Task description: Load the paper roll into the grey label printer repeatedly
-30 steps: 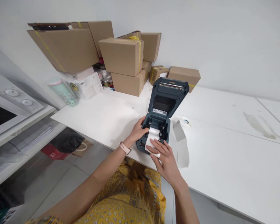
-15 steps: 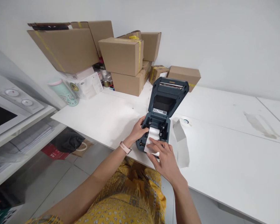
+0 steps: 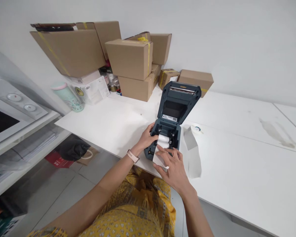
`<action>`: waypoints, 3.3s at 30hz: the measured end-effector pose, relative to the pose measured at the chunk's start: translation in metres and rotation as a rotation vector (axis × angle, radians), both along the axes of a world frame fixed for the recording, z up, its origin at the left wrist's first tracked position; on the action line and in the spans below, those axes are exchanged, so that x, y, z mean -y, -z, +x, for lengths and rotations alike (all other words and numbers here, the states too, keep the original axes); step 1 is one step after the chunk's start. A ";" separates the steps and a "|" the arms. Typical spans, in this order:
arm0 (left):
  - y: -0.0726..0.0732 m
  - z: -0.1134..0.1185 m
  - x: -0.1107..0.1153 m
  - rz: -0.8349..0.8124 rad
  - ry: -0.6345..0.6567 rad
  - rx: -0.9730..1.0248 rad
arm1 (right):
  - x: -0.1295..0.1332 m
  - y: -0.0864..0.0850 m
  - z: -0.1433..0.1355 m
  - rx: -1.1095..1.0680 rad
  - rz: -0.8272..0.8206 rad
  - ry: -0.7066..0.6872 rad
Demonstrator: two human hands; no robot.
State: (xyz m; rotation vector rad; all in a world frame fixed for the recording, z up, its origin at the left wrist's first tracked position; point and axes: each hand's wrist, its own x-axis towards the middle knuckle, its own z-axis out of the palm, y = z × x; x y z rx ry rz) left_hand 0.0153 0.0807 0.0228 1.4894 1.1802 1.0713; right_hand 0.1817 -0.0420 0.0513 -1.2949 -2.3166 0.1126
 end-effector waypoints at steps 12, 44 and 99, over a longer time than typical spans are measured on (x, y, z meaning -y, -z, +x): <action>-0.016 -0.005 0.023 0.148 -0.054 -0.252 | 0.021 -0.002 -0.004 0.057 0.039 -0.040; 0.049 -0.031 0.130 0.818 -0.092 -0.521 | -0.016 0.000 0.007 -0.237 0.468 0.233; 0.018 -0.015 0.160 -0.142 -0.106 0.134 | -0.010 0.003 -0.017 -0.178 0.394 0.355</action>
